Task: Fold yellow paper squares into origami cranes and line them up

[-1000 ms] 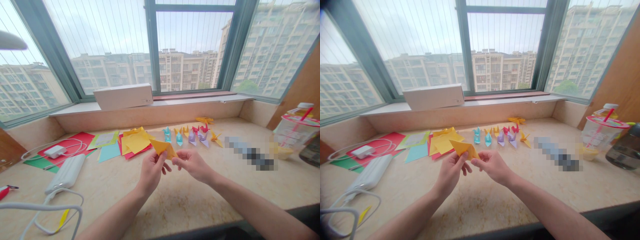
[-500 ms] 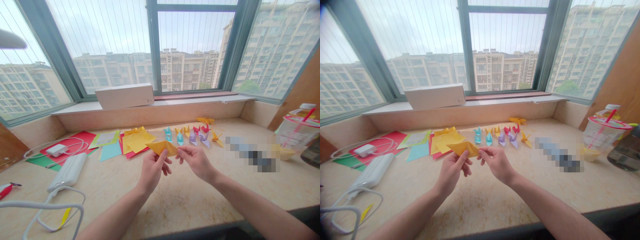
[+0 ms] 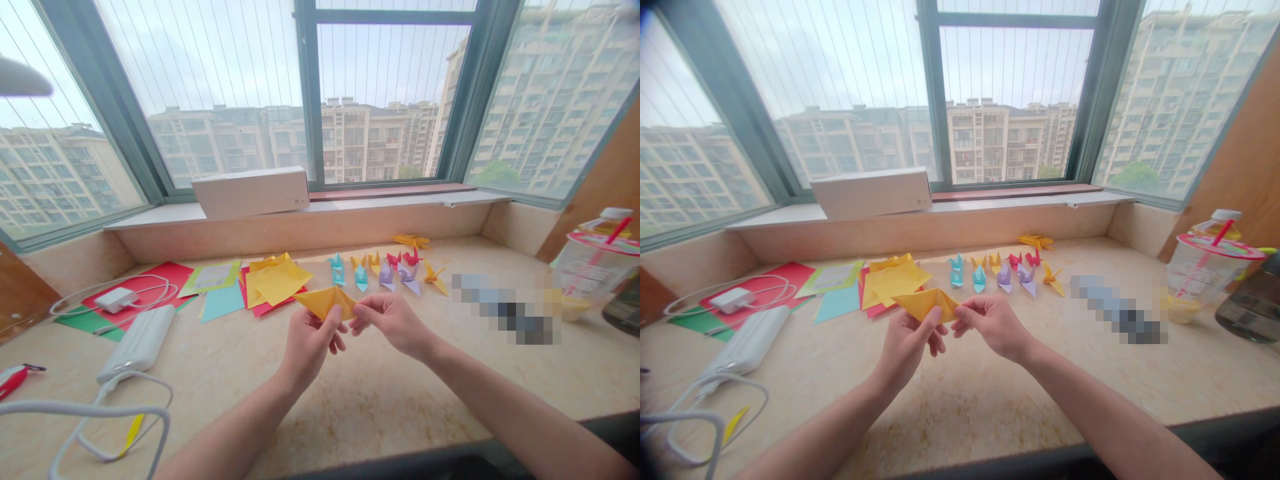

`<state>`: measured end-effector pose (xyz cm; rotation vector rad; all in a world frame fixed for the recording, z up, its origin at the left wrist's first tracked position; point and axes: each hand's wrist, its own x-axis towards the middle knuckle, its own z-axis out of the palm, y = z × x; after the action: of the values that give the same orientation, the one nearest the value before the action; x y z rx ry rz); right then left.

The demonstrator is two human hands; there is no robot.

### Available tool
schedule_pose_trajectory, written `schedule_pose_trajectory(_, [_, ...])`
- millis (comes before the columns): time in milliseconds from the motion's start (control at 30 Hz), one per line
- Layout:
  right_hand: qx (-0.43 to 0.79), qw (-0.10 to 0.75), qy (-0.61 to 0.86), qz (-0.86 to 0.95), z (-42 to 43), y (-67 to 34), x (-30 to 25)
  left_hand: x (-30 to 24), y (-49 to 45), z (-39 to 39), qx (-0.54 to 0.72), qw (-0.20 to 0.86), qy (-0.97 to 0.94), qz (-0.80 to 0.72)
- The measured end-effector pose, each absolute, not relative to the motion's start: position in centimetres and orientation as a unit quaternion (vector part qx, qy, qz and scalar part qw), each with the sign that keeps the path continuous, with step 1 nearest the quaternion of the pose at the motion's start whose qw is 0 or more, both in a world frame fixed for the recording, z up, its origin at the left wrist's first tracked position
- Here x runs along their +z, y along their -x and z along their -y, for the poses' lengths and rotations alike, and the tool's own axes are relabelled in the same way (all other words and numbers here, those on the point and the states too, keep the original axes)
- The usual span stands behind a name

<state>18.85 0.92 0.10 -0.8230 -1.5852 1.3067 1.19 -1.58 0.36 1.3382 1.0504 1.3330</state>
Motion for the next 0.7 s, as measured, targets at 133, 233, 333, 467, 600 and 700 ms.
schedule_pose_trajectory(133, [0.534,0.432,0.322,0.652,-0.66,-18.74,0.11,0.39,-1.13,1.58,0.543,0.474,-0.54,-0.434])
schedule_pose_trajectory(233, [0.539,0.432,0.318,0.649,-0.71,-18.7,0.05,0.48,-1.17,1.35,0.549,0.467,-0.534,-0.442])
schedule_pose_trajectory(333, [0.532,0.442,0.318,0.648,-0.83,-18.8,0.0,0.62,-1.14,1.13,0.544,0.459,-0.539,-0.45])
schedule_pose_trajectory(467, [0.521,0.453,0.311,0.652,-0.86,-18.95,0.04,0.71,-0.98,1.07,0.549,0.472,-0.552,-0.413])
schedule_pose_trajectory(600, [0.522,0.424,0.297,0.677,-0.79,-18.88,0.01,0.46,-0.9,1.12,0.562,0.44,-0.569,-0.409])
schedule_pose_trajectory(700, [0.491,0.398,0.29,0.718,-0.72,-18.71,-0.11,0.11,-0.84,1.01,0.562,0.42,-0.574,-0.422])
